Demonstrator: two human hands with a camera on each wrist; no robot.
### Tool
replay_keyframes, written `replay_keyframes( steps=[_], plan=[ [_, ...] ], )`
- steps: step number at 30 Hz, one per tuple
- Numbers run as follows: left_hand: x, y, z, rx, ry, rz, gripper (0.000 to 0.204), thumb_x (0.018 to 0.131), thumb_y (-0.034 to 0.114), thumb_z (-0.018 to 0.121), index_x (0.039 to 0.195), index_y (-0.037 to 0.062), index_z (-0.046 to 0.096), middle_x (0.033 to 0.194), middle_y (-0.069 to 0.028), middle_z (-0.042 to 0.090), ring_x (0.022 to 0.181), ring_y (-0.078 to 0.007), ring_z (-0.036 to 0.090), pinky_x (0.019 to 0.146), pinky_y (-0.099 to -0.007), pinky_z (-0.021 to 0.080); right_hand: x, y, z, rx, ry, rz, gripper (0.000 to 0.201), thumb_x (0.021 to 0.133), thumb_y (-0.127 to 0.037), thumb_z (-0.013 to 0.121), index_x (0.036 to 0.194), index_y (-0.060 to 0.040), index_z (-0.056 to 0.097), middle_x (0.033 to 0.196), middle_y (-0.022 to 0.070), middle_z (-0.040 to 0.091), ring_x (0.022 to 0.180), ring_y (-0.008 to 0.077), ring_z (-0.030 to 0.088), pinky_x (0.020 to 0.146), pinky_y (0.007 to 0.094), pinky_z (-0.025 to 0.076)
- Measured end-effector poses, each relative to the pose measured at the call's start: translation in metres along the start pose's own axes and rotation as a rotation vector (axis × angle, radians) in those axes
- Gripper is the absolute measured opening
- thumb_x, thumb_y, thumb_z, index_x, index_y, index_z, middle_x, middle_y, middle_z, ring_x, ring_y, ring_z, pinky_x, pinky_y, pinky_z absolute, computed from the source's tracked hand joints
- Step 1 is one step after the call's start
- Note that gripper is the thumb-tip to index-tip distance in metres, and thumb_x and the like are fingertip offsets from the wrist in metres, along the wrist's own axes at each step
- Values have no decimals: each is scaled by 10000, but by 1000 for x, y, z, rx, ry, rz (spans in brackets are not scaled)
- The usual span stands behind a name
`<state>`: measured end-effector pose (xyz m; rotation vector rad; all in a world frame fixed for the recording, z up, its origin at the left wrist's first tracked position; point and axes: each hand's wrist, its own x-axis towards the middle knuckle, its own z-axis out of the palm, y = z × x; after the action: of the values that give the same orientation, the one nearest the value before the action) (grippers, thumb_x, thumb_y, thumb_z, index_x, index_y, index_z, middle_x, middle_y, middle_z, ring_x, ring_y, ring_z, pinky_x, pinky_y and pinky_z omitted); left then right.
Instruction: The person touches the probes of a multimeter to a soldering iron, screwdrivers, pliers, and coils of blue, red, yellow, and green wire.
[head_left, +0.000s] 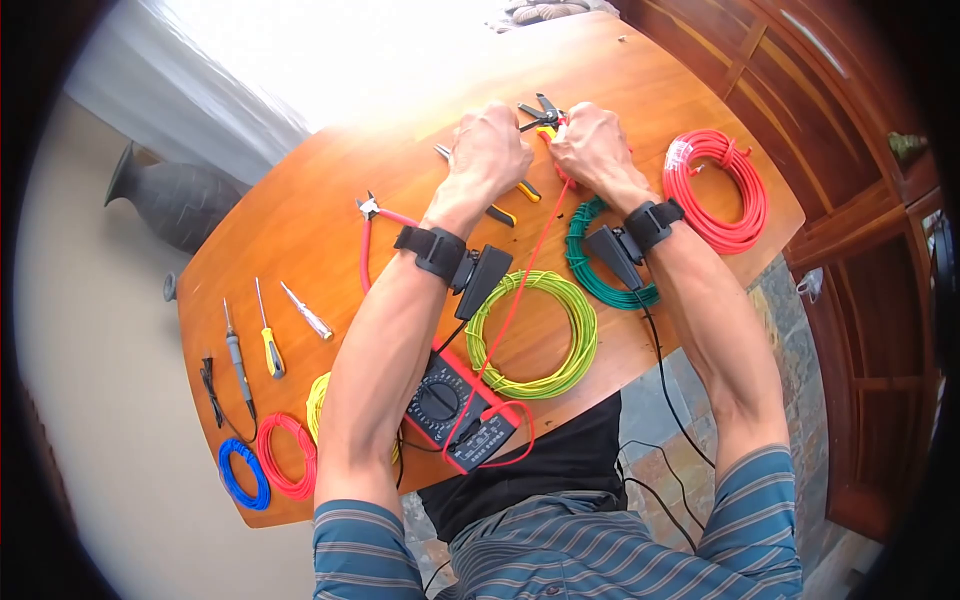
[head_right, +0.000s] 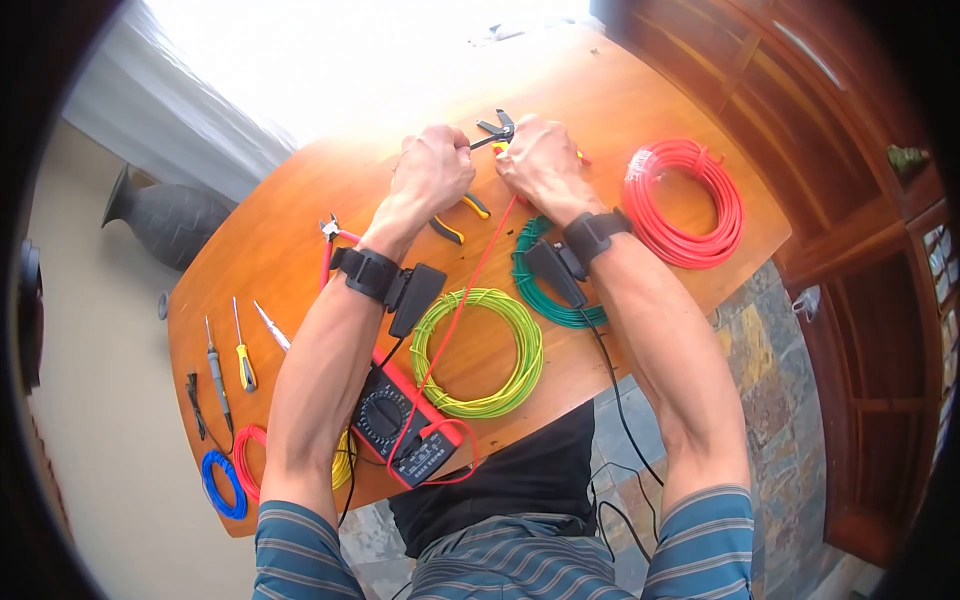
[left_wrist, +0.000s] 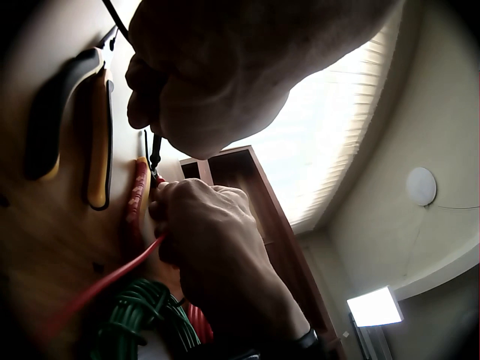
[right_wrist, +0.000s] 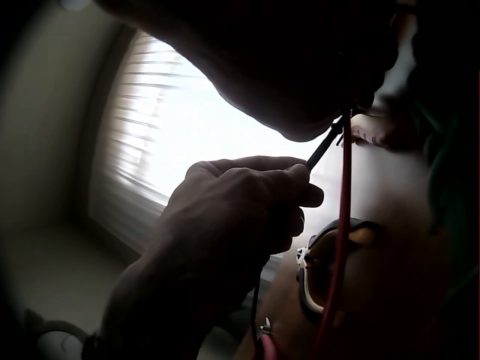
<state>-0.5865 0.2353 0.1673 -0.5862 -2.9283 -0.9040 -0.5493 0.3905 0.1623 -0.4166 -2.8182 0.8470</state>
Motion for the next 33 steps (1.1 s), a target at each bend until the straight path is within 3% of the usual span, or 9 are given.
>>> replay_keyframes(
  steps=[7,11,13,16,19,21,23,25,33],
  plan=[
    [-10,-2,-31,108,56,45,280,950,195,614,1079,28,799,931,-272,766,926,-435,761,893,-485,592,-16,-8,-9,213,-54,-25,278,919,-239,716,884,37,723,819,254,740,767,370,754,684,442,585],
    [-24,-7,-69,28,219,110,284,944,206,635,1097,35,802,872,-229,774,843,-340,776,823,-421,597,-74,-50,-35,669,31,-142,221,1100,-190,603,1035,1,692,770,-17,640,568,38,536,493,230,421],
    [-30,-9,-83,-35,233,97,286,937,200,649,1110,32,801,862,-211,781,820,-298,776,796,-392,594,-108,-76,-55,756,19,-234,190,1089,-167,614,1022,-2,684,778,-20,621,591,30,510,504,221,385],
    [-47,-3,-103,-113,223,146,284,945,154,701,1169,9,795,874,-108,774,722,-126,663,660,-303,529,-146,-123,-108,1187,-231,-123,299,1125,-169,498,968,33,652,751,61,679,568,91,629,498,221,491],
    [-62,10,-124,-184,180,66,341,951,279,691,1056,-30,791,868,-212,785,806,-266,766,740,-443,599,-168,-130,-127,1368,-330,-226,270,1106,-145,503,929,17,626,736,46,630,561,93,581,497,229,459],
    [-86,1,-129,-137,272,335,296,939,216,643,971,-40,788,797,-215,759,779,-252,758,713,-411,574,-176,-125,-135,1463,-342,-309,255,1093,-130,507,903,7,608,725,37,597,557,95,550,496,235,438],
    [-64,-11,-127,-83,443,186,263,936,183,633,952,-29,788,772,-204,748,741,-243,747,689,-389,566,-180,-119,-145,1506,-320,-409,245,1080,-114,510,877,-4,591,715,27,564,552,97,518,495,241,417],
    [-83,0,-143,-114,360,56,253,928,150,607,949,-20,793,753,-203,740,701,-237,735,666,-390,555,-176,-115,-155,1543,-293,-433,240,1068,-99,514,851,-14,573,704,17,531,548,98,486,494,247,395],
    [-126,-10,-178,-190,538,49,216,951,115,654,957,-64,774,741,-66,715,701,-123,639,633,-332,499,-164,-57,-234,1472,6,-516,271,1017,-36,528,747,-57,504,662,-22,400,530,105,360,491,269,311]
  ],
)
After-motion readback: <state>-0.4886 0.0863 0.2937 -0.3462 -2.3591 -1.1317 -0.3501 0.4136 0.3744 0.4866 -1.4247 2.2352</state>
